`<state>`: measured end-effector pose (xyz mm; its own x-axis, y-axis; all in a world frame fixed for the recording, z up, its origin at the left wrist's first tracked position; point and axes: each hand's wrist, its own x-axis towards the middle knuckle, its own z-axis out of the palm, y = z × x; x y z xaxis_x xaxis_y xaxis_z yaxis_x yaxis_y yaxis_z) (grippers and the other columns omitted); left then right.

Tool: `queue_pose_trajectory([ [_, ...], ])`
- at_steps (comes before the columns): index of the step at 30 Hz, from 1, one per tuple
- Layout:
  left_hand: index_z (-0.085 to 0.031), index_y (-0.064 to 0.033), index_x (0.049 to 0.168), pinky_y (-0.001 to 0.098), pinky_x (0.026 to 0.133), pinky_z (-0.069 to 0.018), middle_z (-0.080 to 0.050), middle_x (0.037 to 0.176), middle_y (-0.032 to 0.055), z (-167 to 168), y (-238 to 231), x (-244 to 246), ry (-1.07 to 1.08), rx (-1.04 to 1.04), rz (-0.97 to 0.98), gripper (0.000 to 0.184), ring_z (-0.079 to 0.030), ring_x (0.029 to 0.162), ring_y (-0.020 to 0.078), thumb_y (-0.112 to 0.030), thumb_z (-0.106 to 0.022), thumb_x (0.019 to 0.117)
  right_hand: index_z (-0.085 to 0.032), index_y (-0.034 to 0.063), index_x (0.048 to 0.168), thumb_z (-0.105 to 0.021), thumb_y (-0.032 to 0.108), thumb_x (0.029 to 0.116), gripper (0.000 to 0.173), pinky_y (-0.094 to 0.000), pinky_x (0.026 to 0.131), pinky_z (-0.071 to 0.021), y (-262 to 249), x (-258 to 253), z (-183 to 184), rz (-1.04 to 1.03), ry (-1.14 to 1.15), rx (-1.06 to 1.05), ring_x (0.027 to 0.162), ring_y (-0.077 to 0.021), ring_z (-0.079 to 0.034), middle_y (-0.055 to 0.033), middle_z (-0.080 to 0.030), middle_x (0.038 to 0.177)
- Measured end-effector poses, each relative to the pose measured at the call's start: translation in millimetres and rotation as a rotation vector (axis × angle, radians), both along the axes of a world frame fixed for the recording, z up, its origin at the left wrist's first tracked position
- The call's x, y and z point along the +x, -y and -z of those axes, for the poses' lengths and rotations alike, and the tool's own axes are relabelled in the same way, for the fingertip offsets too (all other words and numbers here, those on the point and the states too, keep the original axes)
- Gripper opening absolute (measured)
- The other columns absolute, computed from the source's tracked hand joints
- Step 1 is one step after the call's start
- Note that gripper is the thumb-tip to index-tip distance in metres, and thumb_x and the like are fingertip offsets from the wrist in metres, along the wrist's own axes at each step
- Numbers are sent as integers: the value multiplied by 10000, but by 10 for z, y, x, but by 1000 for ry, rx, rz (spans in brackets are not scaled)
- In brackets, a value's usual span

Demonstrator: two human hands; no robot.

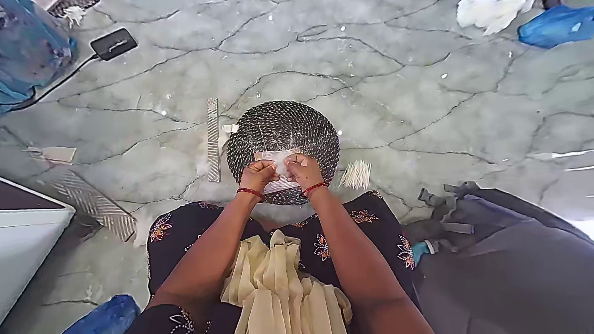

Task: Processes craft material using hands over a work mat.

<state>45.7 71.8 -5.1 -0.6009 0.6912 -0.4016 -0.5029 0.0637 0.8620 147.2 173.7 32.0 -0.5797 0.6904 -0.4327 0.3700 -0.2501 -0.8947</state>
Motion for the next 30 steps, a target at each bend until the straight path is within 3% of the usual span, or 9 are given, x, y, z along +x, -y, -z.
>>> queue_pose_trajectory([
  [2, -632, -22, 969, 276, 698, -616, -699, 762, -5, 15, -14, -33, 7, 3, 16, 118, -685, 649, 90, 57, -559, 1020, -604, -14, 1089, -529, 91, 1073, 129, -220, 568, -514, -30, -17, -14, 56, -24, -107, 582, -62, -563, -23, -590, 779],
  [5, -637, -24, 960, 284, 705, -618, -694, 770, -2, 35, -34, -65, 7, -1, 11, 121, -682, 658, 95, 56, -565, 1015, -553, 44, 1309, -498, 223, 1103, 278, -263, 615, -521, -15, 14, -37, 21, -18, -183, 699, -106, -608, -71, -636, 989],
  [7, -640, -26, 955, 284, 704, -620, -695, 761, -1, 47, -36, -63, 14, 3, -1, 123, -683, 654, 93, 65, -576, 1007, -518, 65, 1374, -569, 243, 1073, 353, -288, 643, -527, 10, 26, -26, -14, -27, -181, 753, -126, -624, -94, -650, 1069],
  [10, -648, -24, 957, 280, 686, -619, -701, 746, -3, 22, -31, -44, 19, 8, 1, 134, -682, 638, 91, 76, -573, 1005, -566, -3, 1305, -672, 82, 994, 340, -286, 660, -545, 21, 14, 20, -48, 4, -73, 745, -123, -628, -117, -669, 1043],
  [14, -646, -9, 1042, 285, 684, -613, -701, 820, 9, 1, -17, -31, 34, 24, 47, 99, -678, 664, 95, 39, -561, 1023, -641, -58, 1191, -688, 39, 973, 243, -281, 696, -565, -5, -39, 24, -89, 96, 24, 725, -112, -650, -137, -699, 1004],
  [18, -651, -13, 943, 269, 660, -607, -707, 760, 6, 6, -3, -17, 24, -13, 2, 115, -673, 624, 90, 67, -591, 1001, -641, -48, 1162, -654, 19, 985, 189, -250, 648, -555, 37, -8, 24, -85, 33, -43, 670, -84, -627, -106, -683, 926],
  [23, -649, -21, 930, 273, 673, -616, -707, 758, 11, -14, 5, -41, 103, -18, -36, 146, -685, 633, 102, 62, -565, 1017, -588, 49, 1106, -575, 16, 1027, 86, -219, 625, -554, -11, 69, -45, 15, -99, -255, 626, -55, -596, -1, -610, 822],
  [28, -661, -16, 920, 269, 672, -616, -719, 756, 11, -22, 1, -20, 58, -11, -20, 133, -692, 638, 94, 76, -598, 993, -549, 49, 1354, -669, 60, 990, 384, -284, 682, -531, 29, 56, -46, -45, -68, -150, 809, -123, -619, -108, -655, 1106],
  [30, -663, -24, 902, 266, 669, -615, -718, 748, 5, -29, 0, -9, 27, -21, 6, 123, -689, 636, 89, 65, -631, 980, -582, 14, 1332, -699, 31, 960, 390, -293, 688, -533, 52, 18, 1, -28, -65, -105, 817, -129, -622, -130, -665, 1108],
])
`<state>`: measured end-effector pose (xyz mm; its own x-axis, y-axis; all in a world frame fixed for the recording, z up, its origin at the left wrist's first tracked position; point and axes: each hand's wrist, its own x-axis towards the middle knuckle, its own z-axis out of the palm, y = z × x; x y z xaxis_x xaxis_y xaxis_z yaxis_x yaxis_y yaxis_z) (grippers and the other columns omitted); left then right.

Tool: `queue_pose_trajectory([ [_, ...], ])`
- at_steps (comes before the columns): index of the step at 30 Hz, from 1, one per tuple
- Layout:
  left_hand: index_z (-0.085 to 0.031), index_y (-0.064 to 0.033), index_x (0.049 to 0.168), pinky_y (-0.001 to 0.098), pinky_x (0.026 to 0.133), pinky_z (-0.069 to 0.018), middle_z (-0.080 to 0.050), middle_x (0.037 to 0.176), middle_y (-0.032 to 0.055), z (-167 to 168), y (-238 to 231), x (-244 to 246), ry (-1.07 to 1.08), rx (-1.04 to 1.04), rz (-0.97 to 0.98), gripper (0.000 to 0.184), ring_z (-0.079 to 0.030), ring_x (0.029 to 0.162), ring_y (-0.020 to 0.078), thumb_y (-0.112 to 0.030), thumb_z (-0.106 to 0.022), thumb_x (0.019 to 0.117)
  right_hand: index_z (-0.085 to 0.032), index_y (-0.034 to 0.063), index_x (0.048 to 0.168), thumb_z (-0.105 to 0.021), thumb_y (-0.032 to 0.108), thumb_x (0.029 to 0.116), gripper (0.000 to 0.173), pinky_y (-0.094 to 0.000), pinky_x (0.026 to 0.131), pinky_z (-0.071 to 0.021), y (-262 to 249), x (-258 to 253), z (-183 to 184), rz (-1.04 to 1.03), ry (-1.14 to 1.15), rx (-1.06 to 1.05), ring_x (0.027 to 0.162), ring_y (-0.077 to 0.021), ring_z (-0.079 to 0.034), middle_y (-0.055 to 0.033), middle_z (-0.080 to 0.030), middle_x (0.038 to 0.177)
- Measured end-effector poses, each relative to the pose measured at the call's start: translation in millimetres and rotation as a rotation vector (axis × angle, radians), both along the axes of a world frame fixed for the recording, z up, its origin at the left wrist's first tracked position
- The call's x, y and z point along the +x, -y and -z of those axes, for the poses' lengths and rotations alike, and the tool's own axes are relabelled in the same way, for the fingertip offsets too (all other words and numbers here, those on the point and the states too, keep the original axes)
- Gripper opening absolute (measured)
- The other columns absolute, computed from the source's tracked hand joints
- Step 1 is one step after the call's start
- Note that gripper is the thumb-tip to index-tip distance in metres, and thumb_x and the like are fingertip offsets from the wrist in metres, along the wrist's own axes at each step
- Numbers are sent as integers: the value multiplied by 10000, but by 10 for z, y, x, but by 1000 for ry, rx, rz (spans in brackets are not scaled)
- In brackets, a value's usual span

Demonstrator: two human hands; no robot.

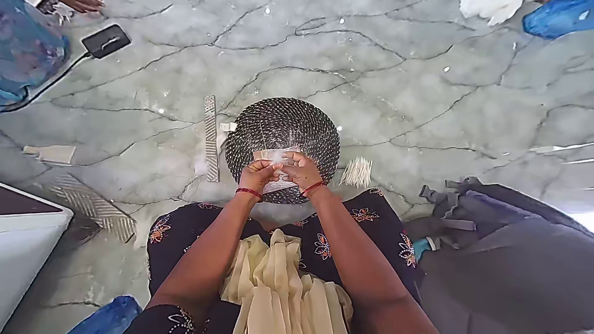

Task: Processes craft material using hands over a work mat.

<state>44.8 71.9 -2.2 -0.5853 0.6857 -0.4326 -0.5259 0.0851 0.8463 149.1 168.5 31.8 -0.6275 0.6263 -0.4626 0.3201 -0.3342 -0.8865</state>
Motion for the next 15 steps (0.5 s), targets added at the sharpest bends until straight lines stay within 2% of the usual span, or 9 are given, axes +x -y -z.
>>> queue_pose_trajectory([
  [3, -658, -16, 916, 280, 683, -619, -716, 762, 0, 37, -10, 9, -59, -13, 51, 106, -688, 643, 92, 57, -627, 986, -650, -51, 1159, -689, -12, 950, 216, -269, 682, -557, -3, -47, 69, 88, -31, -25, 744, -101, -628, -103, -672, 961],
  [7, -643, -21, 926, 266, 666, -613, -713, 753, 7, 32, -9, -2, -9, -10, 24, 144, -683, 629, 90, 67, -569, 1013, -602, -12, 1075, -610, -53, 983, 101, -231, 643, -574, -49, -20, 15, 155, -137, -213, 661, -77, -633, -37, -645, 838],
  [12, -622, -57, 916, 265, 666, -615, -691, 752, -8, 27, 0, -72, 92, 10, -95, 186, -678, 634, 89, 41, -527, 1041, -594, 62, 978, -558, -57, 1008, 128, -217, 629, -575, -105, 26, -81, 218, -251, -335, 644, -64, -642, 4, -656, 791],
  [14, -611, -43, 945, 269, 665, -613, -688, 767, -2, 36, -5, -109, 37, -24, -158, 136, -676, 636, 91, 37, -548, 1035, -603, 71, 952, -538, -56, 1016, 156, -218, 633, -579, -145, 48, -61, 213, -314, -336, 650, -60, -647, 6, -667, 793],
  [15, -606, -18, 987, 268, 673, -614, -686, 797, 12, 48, 1, -140, -55, -85, -177, 64, -676, 645, 90, 25, -579, 1026, -607, 72, 945, -534, -57, 1016, 165, -218, 635, -580, -162, 53, -54, 218, -332, -328, 653, -61, -650, 8, -671, 793],
])
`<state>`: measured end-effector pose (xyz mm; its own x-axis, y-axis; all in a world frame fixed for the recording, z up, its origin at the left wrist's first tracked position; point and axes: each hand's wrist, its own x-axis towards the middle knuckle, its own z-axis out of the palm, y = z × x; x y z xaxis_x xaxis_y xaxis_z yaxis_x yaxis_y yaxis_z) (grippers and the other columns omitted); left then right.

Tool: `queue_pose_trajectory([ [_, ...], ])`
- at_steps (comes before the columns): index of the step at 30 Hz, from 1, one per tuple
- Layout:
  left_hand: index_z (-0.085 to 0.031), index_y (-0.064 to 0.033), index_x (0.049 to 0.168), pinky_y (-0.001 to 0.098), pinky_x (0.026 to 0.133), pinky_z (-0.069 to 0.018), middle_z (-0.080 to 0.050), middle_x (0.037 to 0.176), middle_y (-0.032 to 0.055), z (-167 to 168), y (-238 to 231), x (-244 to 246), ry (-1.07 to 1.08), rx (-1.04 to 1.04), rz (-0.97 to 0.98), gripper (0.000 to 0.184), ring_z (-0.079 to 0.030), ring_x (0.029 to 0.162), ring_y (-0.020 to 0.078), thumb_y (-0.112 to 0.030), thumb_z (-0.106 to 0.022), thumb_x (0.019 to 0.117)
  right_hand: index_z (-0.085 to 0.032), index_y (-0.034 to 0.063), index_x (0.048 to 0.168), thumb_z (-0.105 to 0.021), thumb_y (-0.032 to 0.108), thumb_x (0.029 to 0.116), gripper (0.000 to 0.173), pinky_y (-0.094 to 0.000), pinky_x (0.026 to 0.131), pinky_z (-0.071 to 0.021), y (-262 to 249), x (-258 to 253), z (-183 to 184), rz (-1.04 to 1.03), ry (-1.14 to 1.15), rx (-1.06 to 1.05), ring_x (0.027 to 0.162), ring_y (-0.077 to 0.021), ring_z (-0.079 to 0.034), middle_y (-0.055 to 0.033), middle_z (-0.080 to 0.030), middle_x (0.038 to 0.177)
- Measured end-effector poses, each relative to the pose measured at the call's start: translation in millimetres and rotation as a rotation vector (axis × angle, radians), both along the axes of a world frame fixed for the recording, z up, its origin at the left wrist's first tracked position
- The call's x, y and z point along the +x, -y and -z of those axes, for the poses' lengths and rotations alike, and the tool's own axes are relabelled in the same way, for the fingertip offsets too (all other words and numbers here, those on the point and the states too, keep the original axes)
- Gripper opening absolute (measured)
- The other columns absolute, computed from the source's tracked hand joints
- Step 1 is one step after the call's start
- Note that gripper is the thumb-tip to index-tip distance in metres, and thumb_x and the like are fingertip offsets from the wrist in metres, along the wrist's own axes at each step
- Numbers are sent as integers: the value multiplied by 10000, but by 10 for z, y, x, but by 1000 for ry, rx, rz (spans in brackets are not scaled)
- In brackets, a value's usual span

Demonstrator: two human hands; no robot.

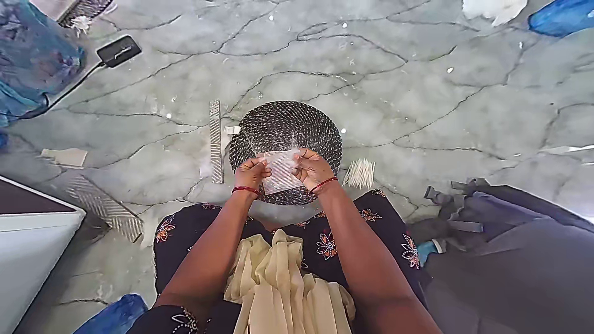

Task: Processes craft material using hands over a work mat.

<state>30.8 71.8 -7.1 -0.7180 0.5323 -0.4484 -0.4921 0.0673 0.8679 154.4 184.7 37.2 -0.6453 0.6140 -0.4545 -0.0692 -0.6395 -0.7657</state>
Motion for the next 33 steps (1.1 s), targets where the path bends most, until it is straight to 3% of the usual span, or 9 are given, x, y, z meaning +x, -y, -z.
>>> queue_pose_trajectory([
  [2, -660, 70, 1119, 328, 777, -603, -703, 937, 120, 11, 73, -108, -302, -279, 50, 154, -687, 762, 151, -46, -634, 1021, -617, 69, 947, -547, -53, 1014, 155, -214, 638, -582, -30, 2, -7, 24, 8, 21, 654, -53, -651, 13, -675, 792],
  [4, -703, 67, 1191, 542, 974, -528, -725, 1106, 252, -48, 186, -214, -565, -627, 161, 248, -706, 1024, 358, -102, -633, 1023, -618, 52, 970, -569, -48, 1007, 118, -220, 641, -578, -48, -2, -8, 56, 55, 34, 655, -57, -641, 4, -661, 798],
  [6, -650, 57, 1323, 661, 1109, -417, -624, 1342, 323, -117, 276, -285, -638, -894, 316, 373, -584, 1292, 482, -105, -662, 988, -608, 24, 1041, -581, -35, 1008, 73, -230, 656, -575, -53, -13, -14, 62, 123, 49, 675, -69, -633, -17, -641, 842],
  [10, -388, 87, 1537, 619, 1215, -295, -394, 1567, 350, -116, 322, -314, -577, -993, 388, 794, -378, 1477, 491, -281, -768, 945, -594, -25, 1146, -558, -12, 1029, 123, -249, 684, -575, -21, -21, -42, 22, 171, 70, 707, -94, -632, -62, -627, 904],
  [14, -656, 60, 1302, 464, 1066, -463, -690, 1265, 220, -105, 286, 12, -527, -421, 201, 365, -637, 1196, 277, -209, -628, 1057, -611, -48, 1155, -596, -15, 1007, 152, -261, 704, -569, 35, -26, -9, -43, 215, 209, 733, -96, -624, -92, -635, 955],
  [17, -696, 80, 1131, 324, 948, -513, -741, 1088, 141, -29, 251, 230, -446, -165, 198, 286, -671, 1016, 118, -160, -549, 1082, -641, -63, 1217, -671, 10, 967, 262, -317, 774, -574, 60, -32, 60, -125, 315, 393, 826, -149, -659, -165, -684, 1071],
  [23, -681, 5, 999, 254, 752, -582, -710, 808, -21, 46, 167, 271, -241, 54, 221, 64, -671, 733, 55, 18, -620, 984, -672, -39, 1225, -704, 78, 959, 293, -433, 892, -545, 92, -54, 32, -343, 464, 670, 944, -240, -691, -183, -720, 1107],
  [27, -657, -39, 889, 251, 685, -596, -701, 714, -26, 105, 128, 250, -126, 81, 171, 155, -668, 631, 63, 76, -598, 976, -627, -47, 1292, -665, 76, 982, 336, -433, 901, -555, 128, -86, 100, -339, 427, 611, 970, -255, -697, -206, -704, 1148],
  [33, -634, -62, 854, 241, 661, -599, -710, 707, -13, 135, 98, 207, -10, 130, 79, 205, -680, 624, 70, 72, -566, 994, -360, -9, 1535, -770, -83, 811, 835, -416, 844, -575, 134, -99, 103, -318, 365, 475, 956, -273, -682, -241, -657, 1216],
])
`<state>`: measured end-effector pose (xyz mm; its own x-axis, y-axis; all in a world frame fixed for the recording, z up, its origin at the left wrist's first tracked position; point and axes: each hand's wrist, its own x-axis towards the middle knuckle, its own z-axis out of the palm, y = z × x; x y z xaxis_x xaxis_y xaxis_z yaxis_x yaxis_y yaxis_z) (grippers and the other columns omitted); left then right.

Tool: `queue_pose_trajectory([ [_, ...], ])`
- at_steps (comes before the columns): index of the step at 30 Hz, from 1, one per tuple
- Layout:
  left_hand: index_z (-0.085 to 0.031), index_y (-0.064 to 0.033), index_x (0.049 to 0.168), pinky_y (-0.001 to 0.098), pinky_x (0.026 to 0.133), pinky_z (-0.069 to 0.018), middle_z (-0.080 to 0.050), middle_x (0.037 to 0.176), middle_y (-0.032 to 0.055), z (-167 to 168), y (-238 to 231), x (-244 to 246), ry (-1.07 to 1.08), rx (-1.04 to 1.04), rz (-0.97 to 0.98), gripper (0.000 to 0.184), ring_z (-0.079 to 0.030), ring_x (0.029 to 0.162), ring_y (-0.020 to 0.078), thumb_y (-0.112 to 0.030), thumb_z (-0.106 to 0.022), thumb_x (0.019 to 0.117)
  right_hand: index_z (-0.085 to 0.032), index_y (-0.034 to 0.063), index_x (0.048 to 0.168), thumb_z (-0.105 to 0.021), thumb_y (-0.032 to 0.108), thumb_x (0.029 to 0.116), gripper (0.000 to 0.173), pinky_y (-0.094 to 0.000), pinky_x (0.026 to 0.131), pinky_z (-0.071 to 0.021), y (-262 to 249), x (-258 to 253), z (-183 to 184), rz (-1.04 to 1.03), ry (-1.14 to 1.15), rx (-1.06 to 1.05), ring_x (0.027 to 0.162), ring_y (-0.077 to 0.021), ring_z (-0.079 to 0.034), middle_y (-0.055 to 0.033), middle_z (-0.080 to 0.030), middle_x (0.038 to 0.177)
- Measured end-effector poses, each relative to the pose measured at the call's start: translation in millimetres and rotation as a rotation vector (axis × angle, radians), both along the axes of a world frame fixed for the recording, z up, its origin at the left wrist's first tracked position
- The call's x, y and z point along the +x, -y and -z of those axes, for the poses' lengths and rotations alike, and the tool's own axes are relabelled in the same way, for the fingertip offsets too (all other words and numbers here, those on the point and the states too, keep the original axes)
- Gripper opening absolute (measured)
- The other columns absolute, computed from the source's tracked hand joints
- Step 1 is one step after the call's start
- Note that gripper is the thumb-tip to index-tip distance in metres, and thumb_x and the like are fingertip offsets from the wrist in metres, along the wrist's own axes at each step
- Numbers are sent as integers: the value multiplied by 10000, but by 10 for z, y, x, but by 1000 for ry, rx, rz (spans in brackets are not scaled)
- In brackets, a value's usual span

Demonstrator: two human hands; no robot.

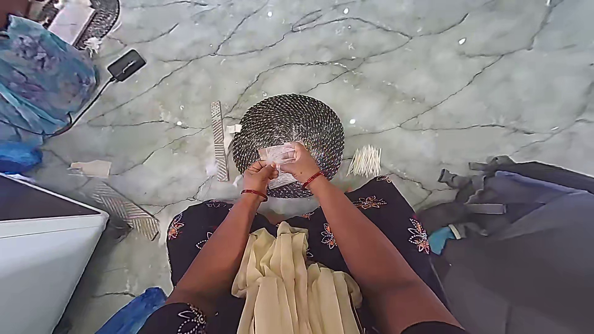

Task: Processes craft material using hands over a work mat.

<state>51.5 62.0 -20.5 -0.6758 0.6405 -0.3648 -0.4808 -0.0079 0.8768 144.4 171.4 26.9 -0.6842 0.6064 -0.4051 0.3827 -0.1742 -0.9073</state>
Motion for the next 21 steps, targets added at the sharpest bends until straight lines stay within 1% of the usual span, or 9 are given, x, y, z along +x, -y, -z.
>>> queue_pose_trajectory([
  [2, -625, -54, 895, 263, 656, -607, -716, 719, 10, -29, 3, 14, 62, 6, 2, 195, -693, 629, 99, 50, -522, 1022, -349, 2, 1550, -773, -98, 804, 864, -429, 846, -571, 13, -9, -6, -11, 45, 58, 947, -280, -683, -229, -668, 1186],
  [5, -579, -64, 1093, 310, 702, -600, -696, 872, 22, -51, 45, 3, 110, 52, 90, 244, -693, 745, 129, -68, -337, 1057, -308, 28, 1579, -754, -83, 825, 883, -433, 845, -576, -17, 7, -42, -25, 83, 107, 931, -277, -688, -210, -679, 1149],
  [7, -594, -90, 1125, 313, 709, -585, -699, 952, 12, -34, 67, -19, 90, 83, 129, 291, -684, 805, 119, -150, -316, 1064, -267, 41, 1602, -738, -89, 825, 918, -442, 827, -567, -31, 17, -69, -70, 105, 128, 915, -283, -676, -210, -670, 1155],
  [8, -592, -98, 1125, 302, 695, -578, -695, 970, 6, -41, 68, -20, 77, 78, 134, 283, -675, 807, 107, -164, -322, 1075, -249, 41, 1608, -743, -88, 828, 932, -451, 837, -566, -32, 20, -91, -105, 115, 141, 927, -291, -679, -214, -669, 1169],
  [10, -619, -74, 1112, 274, 655, -571, -703, 946, 5, -69, 59, -7, 63, 54, 112, 221, -666, 757, 85, -101, -402, 1079, -219, 46, 1620, -753, -77, 831, 961, -470, 867, -558, -17, 20, -116, -171, 131, 169, 966, -308, -682, -223, -664, 1202],
  [13, -675, -36, 1001, 236, 594, -571, -720, 814, 10, -87, 28, 17, 49, -24, 53, 149, -652, 629, 73, 49, -554, 1019, -210, 51, 1628, -731, -106, 825, 969, -463, 864, -565, -9, 17, -98, -183, 127, 168, 965, -311, -692, -226, -673, 1195],
  [15, -654, -35, 969, 234, 592, -576, -696, 757, 4, -127, 12, 19, 77, -89, 24, 143, -649, 600, 77, 60, -558, 1016, -222, 47, 1620, -679, -123, 841, 919, -448, 844, -574, -36, 20, -80, -146, 126, 140, 928, -286, -699, -212, -682, 1178],
  [18, -644, -27, 976, 245, 602, -592, -703, 746, 13, -139, 16, 2, 123, -85, 10, 142, -669, 605, 89, 57, -540, 1024, -241, 33, 1607, -635, -119, 880, 841, -376, 776, -584, -44, 23, -62, -34, 64, 30, 819, -227, -687, -216, -672, 1159],
  [21, -638, -29, 974, 258, 620, -603, -714, 762, 16, -141, 21, 7, 126, -64, 18, 145, -683, 620, 97, 68, -540, 1018, -310, -9, 1561, -676, 18, 941, 722, -356, 751, -572, -42, 28, -20, -11, 23, 5, 803, -206, -667, -218, -665, 1137],
])
